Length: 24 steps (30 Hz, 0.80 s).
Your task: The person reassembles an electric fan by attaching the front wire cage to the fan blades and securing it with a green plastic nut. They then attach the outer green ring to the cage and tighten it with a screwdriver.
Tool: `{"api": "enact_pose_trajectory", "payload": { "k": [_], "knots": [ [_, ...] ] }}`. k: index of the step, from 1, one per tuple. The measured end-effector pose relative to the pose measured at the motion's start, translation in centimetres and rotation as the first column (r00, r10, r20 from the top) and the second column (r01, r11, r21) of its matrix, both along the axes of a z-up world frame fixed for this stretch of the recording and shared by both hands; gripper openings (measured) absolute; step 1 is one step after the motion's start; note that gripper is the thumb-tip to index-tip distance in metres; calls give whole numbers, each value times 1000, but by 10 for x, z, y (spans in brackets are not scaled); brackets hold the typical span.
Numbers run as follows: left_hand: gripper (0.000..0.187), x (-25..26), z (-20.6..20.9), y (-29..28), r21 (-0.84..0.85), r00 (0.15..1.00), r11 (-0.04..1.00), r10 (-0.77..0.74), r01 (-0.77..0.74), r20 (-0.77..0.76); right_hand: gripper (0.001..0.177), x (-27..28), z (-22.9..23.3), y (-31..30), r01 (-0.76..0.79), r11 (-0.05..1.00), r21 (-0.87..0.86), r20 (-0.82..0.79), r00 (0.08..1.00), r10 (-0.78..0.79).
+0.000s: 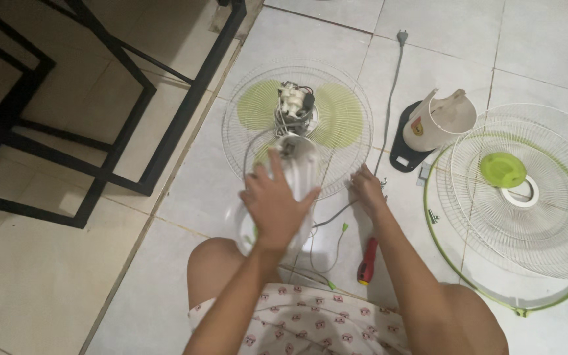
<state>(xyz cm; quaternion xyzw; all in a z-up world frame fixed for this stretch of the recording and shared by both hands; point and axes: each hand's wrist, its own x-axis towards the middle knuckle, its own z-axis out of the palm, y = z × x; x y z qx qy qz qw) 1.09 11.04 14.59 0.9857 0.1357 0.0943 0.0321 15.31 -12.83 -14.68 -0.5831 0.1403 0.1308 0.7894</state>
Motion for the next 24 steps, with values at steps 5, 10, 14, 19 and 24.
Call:
{"api": "enact_pose_trajectory", "payload": {
  "k": [5,10,14,19,24],
  "knots": [
    [107,-9,-6,-44,38,994,995,-85,88,-73,72,-1,48,-9,-149,988,-41,-29,989,148],
    [98,-4,-11,-60,-109,986,986,-138,127,-95,71,-41,121,-10,-245,960,-136,-55,969,239],
    [88,6,-13,-74,-272,979,941,-201,201,27,72,-87,156,-11,-252,911,-326,-94,968,233],
    [73,22,-16,-73,-617,933,724,-356,308,48,96,-124,175,-11,12,717,-696,397,840,371],
    [46,43,-51,-30,-878,895,259,-311,404,320,123,-112,189,-14,149,510,-847,420,777,470]
  ]
}}
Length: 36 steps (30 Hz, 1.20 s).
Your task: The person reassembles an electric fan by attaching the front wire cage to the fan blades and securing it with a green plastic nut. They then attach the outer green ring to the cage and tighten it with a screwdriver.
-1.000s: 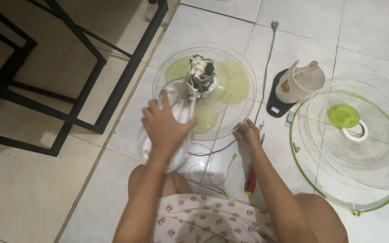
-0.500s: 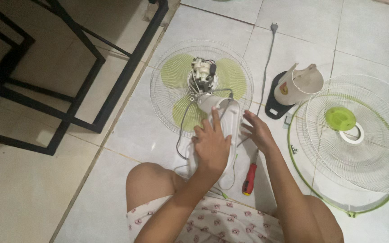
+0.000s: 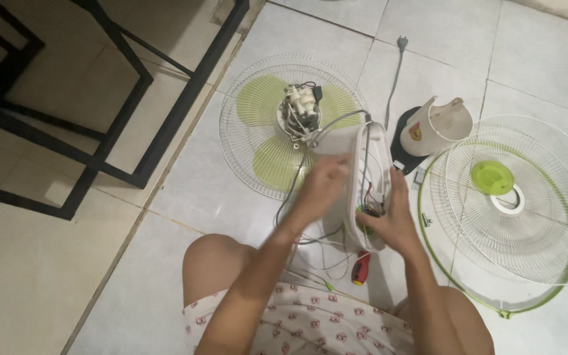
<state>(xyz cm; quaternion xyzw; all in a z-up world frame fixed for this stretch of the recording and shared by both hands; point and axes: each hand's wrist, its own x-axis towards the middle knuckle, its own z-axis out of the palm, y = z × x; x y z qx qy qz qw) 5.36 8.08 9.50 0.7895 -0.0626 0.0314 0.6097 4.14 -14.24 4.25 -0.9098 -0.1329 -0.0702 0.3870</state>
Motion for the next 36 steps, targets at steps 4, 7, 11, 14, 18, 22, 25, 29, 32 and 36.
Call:
{"api": "enact_pose_trajectory", "payload": {
  "k": [4,7,11,14,18,22,25,29,32,36],
  "knots": [
    [29,20,-59,62,-508,969,825,217,-247,-119,104,18,-2,-2,23,998,-50,-43,999,-26],
    [30,26,-112,114,-306,818,761,559,-572,-138,96,34,-5,-7,-1,997,-71,11,1000,2],
    [53,20,-177,152,-248,709,668,619,-701,-337,83,47,2,-19,-37,999,-36,74,996,40],
    [67,23,-212,161,-305,596,577,419,-757,-685,73,50,13,-18,27,1000,-2,6,1000,-27],
    [68,37,-238,167,-567,681,424,187,-706,-709,58,49,26,-6,97,994,44,46,994,-99],
    [60,43,-253,173,-702,727,226,38,-675,-686,47,55,31,3,122,992,22,177,976,-124],
    [57,41,-255,174,-747,765,183,52,-639,-642,45,61,34,5,147,989,22,189,971,-149],
    [54,42,-248,169,-741,765,210,63,-638,-641,40,65,37,5,152,987,50,181,970,-159],
    [56,41,-242,165,-714,747,241,86,-658,-659,39,65,37,3,148,987,54,173,973,-155],
    [61,42,-238,167,-701,734,249,63,-668,-676,42,65,31,-2,153,986,73,147,976,-162]
  ]
}}
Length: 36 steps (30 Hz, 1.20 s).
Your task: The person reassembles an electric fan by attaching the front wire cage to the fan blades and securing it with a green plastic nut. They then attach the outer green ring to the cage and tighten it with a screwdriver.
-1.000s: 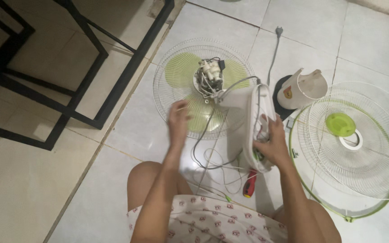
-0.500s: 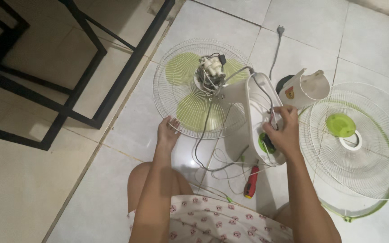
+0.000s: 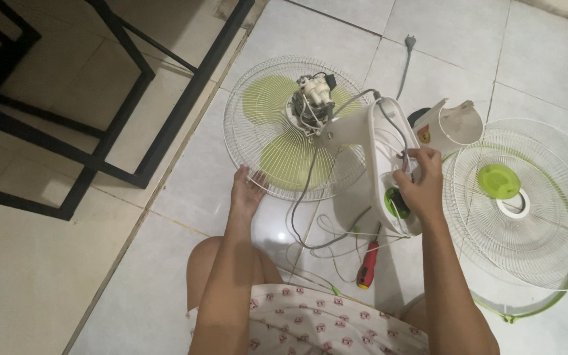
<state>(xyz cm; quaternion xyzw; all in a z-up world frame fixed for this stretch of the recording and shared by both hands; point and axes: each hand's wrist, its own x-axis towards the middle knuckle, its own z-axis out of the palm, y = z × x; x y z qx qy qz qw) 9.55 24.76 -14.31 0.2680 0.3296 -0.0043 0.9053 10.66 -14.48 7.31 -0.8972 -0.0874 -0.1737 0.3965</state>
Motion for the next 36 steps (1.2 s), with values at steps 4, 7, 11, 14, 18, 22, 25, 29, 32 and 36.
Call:
{"api": "enact_pose_trajectory", "payload": {
  "k": [4,7,11,14,18,22,25,29,32,36],
  "knots": [
    [63,2,0,1,78,998,996,-37,41,-55,43,-5,-11,-6,-5,1000,9,-21,1000,5],
    [62,7,12,-9,517,987,852,-7,88,-158,44,-8,-17,-9,-18,998,57,-36,999,20],
    [53,8,51,-40,998,981,-49,194,32,-22,44,-14,-23,-5,-36,996,76,-39,998,39],
    [26,22,93,-74,966,996,-252,79,64,-46,42,-20,-26,-4,-24,997,78,-35,999,27],
    [18,43,129,-119,945,993,-309,-16,107,-118,42,-28,-27,1,-37,997,65,-24,999,39],
    [27,54,126,-133,906,999,-421,5,50,-53,44,-33,-26,2,-39,998,49,-43,998,42],
    [27,59,112,-132,926,996,-366,6,89,-94,42,-35,-29,3,-40,996,82,-56,997,45],
    [15,62,99,-131,869,998,-493,-21,43,-61,43,-38,-29,4,-53,994,100,-63,996,59],
    [18,64,104,-126,757,994,-644,-88,-111,71,45,-41,-28,3,-69,992,101,-63,995,76],
    [9,49,132,-113,872,986,-460,-88,-169,145,45,-49,-29,-2,-79,992,103,-101,991,90]
  ]
}}
